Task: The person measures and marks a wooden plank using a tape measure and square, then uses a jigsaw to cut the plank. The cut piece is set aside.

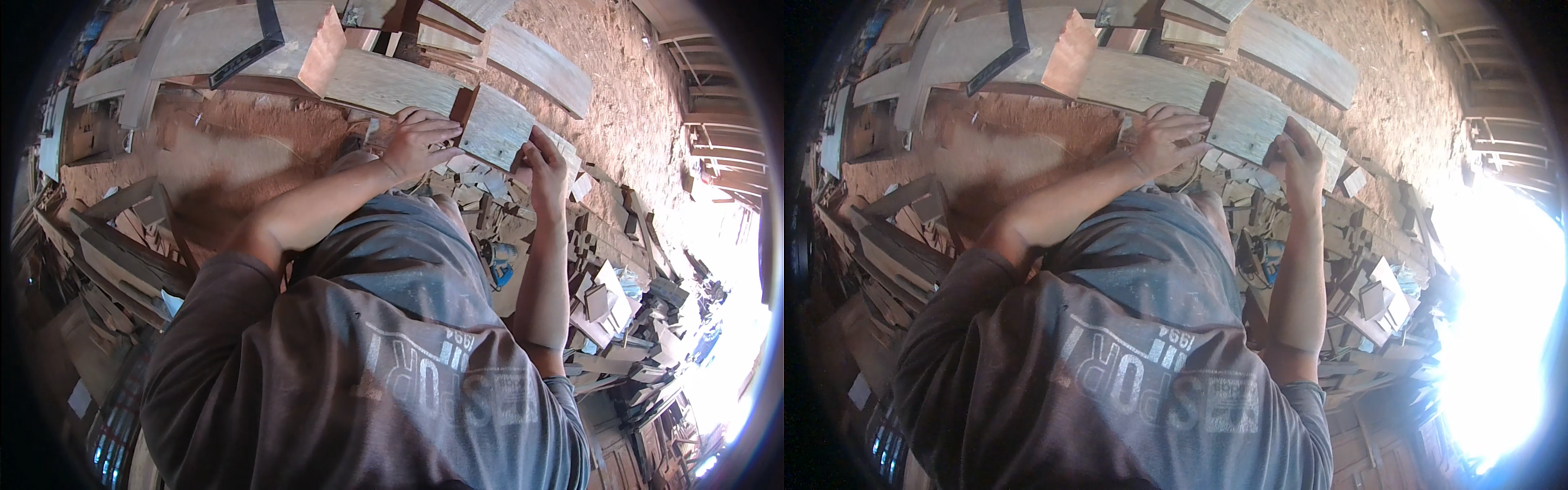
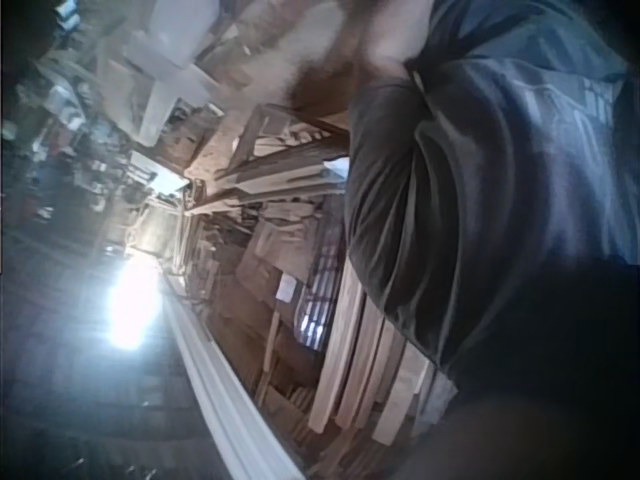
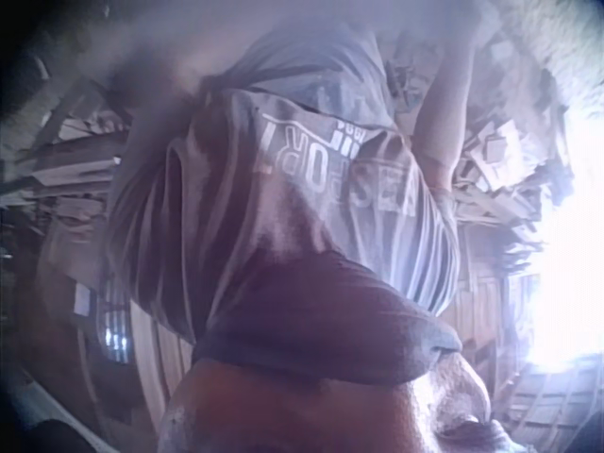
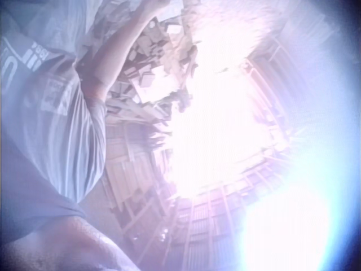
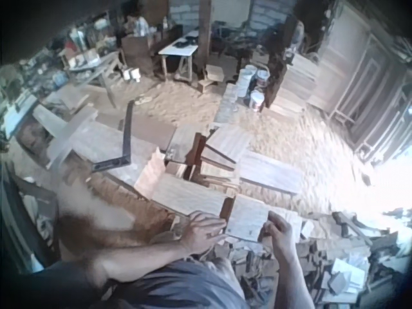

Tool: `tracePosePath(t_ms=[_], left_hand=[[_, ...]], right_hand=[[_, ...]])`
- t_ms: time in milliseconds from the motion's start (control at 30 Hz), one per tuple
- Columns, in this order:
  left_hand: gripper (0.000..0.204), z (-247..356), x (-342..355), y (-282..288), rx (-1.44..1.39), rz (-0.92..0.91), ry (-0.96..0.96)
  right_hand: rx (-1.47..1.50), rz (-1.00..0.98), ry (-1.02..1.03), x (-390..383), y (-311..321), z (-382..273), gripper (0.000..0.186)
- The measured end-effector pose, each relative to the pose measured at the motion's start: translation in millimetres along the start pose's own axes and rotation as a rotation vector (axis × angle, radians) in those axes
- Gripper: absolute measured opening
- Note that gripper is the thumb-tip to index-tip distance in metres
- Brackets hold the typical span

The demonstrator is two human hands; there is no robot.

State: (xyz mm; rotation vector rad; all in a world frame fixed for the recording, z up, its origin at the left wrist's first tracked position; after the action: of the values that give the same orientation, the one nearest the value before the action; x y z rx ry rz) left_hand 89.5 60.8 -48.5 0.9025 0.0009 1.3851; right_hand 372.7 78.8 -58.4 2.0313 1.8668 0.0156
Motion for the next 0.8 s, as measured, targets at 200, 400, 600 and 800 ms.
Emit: tracePosePath(t_ms=[200,400,600,800], left_hand=[[0.036,1,1,1,-0.002,-0.008,0.003],[0.038,0,2,1,-0.028,-0.007,0.017],[0.045,-3,1,0,-0.026,0.0,0.023],[0.047,-3,-2,-9,0.118,-0.085,0.01]], right_hand=[[-0.008,-0.004,-0.023,8,5,21,0.049],[-0.029,-0.01,-0.02,9,7,24,0.049],[-0.102,0.053,-0.065,1,17,13,0.046],[-0.575,0.252,0.138,-34,48,-14,0.045]])
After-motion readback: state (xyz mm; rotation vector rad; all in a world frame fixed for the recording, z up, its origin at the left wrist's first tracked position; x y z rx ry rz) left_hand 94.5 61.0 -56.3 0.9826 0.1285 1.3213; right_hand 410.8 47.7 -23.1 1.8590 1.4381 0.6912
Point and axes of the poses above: each hand's wrist, its own x-axis towards the middle knuckle, its own y-axis out of the back of the hand, z = x × y, the point moved 10 cm from there along x, towards the middle knuckle, and after that the axes turned 1 degree about z, right-handed, at the moved point
